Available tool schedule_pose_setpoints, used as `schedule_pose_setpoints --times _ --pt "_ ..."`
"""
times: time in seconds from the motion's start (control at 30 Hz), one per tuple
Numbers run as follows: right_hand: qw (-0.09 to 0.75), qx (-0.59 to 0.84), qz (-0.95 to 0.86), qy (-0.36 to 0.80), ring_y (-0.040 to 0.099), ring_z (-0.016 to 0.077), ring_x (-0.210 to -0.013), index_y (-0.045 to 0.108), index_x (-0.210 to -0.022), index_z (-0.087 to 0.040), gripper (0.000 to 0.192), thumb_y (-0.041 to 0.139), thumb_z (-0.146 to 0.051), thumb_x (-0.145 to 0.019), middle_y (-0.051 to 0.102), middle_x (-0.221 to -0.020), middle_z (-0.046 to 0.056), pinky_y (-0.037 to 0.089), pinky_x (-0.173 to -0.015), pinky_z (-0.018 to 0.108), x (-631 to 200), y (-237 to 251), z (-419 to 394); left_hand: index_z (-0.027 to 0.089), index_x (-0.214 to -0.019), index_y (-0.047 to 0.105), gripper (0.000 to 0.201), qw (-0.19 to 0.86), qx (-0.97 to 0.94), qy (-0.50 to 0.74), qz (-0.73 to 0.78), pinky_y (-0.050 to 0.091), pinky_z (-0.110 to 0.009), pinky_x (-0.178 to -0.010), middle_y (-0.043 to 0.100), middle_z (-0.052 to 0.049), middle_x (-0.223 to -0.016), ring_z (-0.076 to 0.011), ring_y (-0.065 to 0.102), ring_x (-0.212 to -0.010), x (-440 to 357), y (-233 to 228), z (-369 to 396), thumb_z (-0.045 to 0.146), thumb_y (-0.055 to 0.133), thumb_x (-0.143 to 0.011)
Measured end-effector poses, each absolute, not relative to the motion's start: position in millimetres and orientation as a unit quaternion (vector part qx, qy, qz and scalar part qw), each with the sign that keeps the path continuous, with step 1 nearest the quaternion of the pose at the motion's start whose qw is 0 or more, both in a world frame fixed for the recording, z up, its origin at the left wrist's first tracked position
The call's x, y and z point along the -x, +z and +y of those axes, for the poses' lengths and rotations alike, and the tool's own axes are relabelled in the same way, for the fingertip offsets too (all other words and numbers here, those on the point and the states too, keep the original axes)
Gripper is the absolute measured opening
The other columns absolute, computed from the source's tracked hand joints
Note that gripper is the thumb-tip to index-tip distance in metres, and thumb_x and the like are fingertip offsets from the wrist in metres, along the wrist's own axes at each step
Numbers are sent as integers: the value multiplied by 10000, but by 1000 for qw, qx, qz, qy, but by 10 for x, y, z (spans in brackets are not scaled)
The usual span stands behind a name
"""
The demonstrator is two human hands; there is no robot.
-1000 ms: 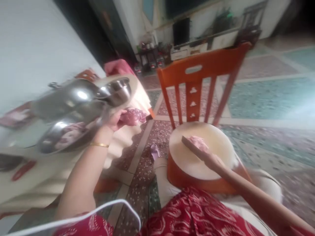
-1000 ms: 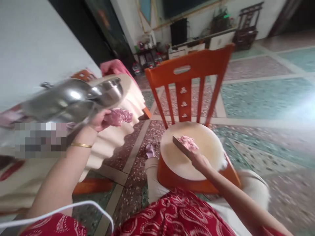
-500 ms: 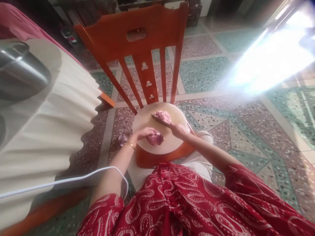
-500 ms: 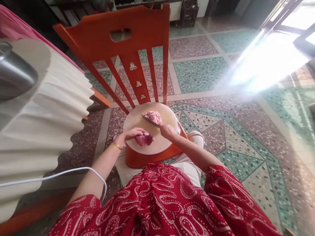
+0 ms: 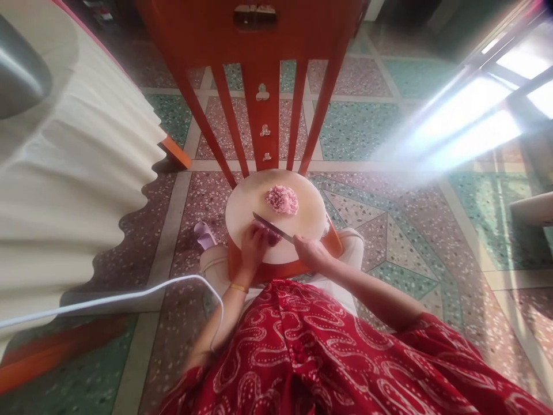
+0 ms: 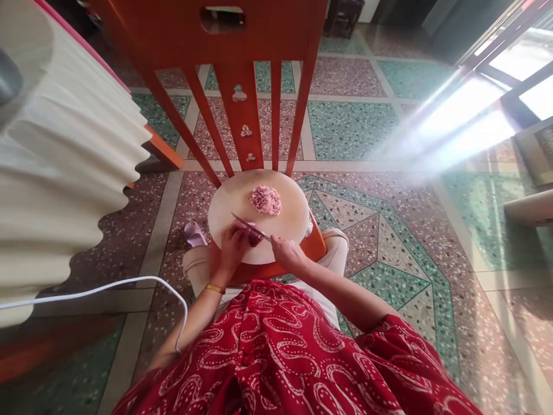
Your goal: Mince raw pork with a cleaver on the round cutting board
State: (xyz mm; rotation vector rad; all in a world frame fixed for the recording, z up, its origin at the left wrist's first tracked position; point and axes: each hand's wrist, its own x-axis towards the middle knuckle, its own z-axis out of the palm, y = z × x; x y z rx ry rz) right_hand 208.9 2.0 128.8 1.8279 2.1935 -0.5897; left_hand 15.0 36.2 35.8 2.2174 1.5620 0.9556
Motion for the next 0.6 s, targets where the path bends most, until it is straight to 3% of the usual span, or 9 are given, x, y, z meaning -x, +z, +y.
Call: schedule_pose_setpoints --times 0.23,0.4,0.6 --pt "191 -629 725 -206 644 199 -696 438 -1076 -171 215 330 -142 -893 645 -773 74 401 -549 249 -1938 1243 21 183 -939 618 156 132 -781 316 522 366 -445 -989 538 -118 -1136 -278 424 -1184 -190 213 456 200 508 -830" --pt "144 -607 740 -251 650 199 -776 381 -1152 -178 244 375 -250 -919 671 -888 98 441 -626 255 -1523 1153 549 181 -962 604 172 152 -789 303 512 356 -459 -1019 561 -118 -1106 -277 400 -1224 -166 150 476 203 488 -836" --pt "150 -592 749 -257 649 222 -778 399 -1109 -160 257 446 -235 -868 662 -873 105 451 -603 270 -1512 1186 771 169 -968 583 172 142 -789 291 522 329 -439 -1057 564 -118 -1096 -263 370 -1262 -194 211 475 205 474 -841"
